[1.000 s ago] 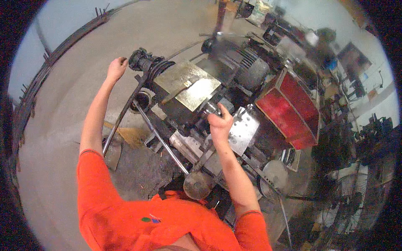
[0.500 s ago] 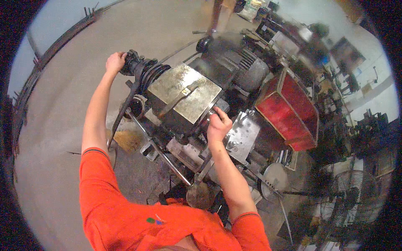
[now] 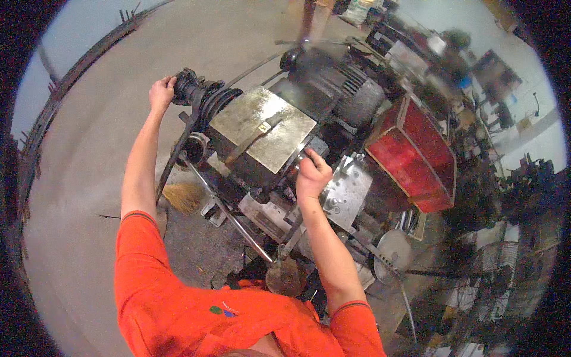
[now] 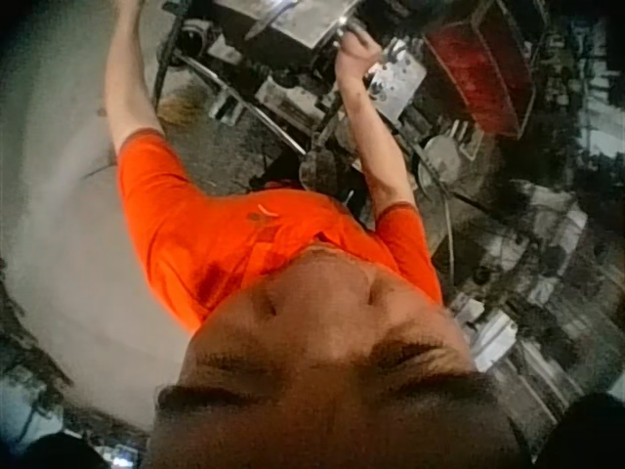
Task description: The person operates a metal forming machine, repeatedly inserting small cylindrical metal pieces into the machine's chuck, pulling a lever to activate the forming cycle, and then removing the finished pieces. The finished pieces are placed into a nearby container.
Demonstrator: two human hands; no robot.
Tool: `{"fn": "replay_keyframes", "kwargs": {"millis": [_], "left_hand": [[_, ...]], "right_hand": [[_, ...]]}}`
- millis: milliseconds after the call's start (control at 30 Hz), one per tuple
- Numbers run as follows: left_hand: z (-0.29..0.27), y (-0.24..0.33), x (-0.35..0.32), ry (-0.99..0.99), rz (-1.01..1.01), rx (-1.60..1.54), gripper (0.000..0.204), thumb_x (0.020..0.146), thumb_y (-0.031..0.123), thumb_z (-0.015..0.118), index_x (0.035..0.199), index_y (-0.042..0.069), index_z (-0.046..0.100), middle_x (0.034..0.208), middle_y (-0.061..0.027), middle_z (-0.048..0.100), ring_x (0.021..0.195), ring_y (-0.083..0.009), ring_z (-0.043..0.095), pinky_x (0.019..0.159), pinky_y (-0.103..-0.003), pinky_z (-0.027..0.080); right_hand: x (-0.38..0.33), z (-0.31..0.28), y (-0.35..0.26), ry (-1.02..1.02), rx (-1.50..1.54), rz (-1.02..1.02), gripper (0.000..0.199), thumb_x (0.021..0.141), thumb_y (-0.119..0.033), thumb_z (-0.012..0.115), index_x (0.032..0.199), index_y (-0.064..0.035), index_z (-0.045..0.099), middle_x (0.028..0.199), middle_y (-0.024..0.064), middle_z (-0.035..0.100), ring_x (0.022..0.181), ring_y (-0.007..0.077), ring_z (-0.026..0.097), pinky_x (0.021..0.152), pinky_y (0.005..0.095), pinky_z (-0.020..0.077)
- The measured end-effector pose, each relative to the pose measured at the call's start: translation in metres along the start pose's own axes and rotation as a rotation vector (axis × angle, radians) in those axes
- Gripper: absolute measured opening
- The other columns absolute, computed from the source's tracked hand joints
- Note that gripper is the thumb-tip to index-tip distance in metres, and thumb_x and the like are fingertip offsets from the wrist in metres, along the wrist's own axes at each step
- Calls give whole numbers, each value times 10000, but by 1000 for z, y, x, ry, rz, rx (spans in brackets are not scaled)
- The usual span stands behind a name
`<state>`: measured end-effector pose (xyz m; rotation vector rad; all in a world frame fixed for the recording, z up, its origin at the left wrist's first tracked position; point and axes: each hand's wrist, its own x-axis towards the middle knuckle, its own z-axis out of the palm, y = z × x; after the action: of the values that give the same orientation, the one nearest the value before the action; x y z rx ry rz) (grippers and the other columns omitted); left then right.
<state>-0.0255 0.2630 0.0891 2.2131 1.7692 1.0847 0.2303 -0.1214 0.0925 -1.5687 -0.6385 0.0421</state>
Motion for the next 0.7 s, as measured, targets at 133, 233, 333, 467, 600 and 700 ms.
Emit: {"fn": "replay_keyframes", "kwargs": {"millis": [133, 233, 333, 467, 600, 700], "left_hand": [[11, 16, -4, -16, -34, 36, 353, 875, 419, 507, 1084, 175, 653, 983, -111, 661, 924, -303, 624, 807, -395, 490], [22, -4, 5, -38, 31, -76, 430, 892, 415, 492, 1125, 79, 627, 1029, -139, 652, 904, -265, 629, 772, -363, 475], [36, -52, 31, -337, 225, -159, 425, 911, 312, 502, 1236, 41, 542, 1185, -148, 581, 1086, -270, 552, 920, -362, 421], [-19, -143, 56, -414, 399, -145, 410, 901, 191, 530, 1279, 35, 496, 1374, -164, 412, 1229, -277, 426, 994, -356, 391], [-98, -64, -68, -312, -88, -540, 406, 937, 344, 492, 940, -38, 630, 890, -141, 630, 668, -196, 558, 586, -305, 447], [-156, -45, -128, -332, -275, -362, 612, 931, 447, 448, 843, -118, 666, 841, -175, 689, 711, -248, 666, 605, -321, 520]], "right_hand": [[1, -7, 4, 5, 39, 5, 269, 738, -77, 538, 930, 56, 672, 767, 76, 664, 652, 100, 582, 619, 246, 477], [3, -10, 4, -37, -128, 12, 304, 691, -152, 621, 938, 16, 676, 877, 180, 673, 766, 256, 653, 729, 339, 513], [3, -12, -1, -48, -265, -191, 400, 585, -208, 695, 932, -11, 657, 1039, 209, 599, 993, 359, 553, 882, 409, 444], [-23, -97, -69, 11, 52, -513, 399, 551, -159, 662, 924, -21, 631, 1075, 218, 571, 945, 375, 577, 825, 398, 484], [-94, -278, -81, -280, -207, -305, 438, 604, -127, 637, 1028, -18, 634, 1040, 180, 617, 878, 322, 620, 764, 367, 502], [-168, -421, -45, 56, -432, 267, 390, 630, -129, 638, 1011, -52, 668, 956, 120, 662, 843, 215, 640, 768, 311, 509]]}}
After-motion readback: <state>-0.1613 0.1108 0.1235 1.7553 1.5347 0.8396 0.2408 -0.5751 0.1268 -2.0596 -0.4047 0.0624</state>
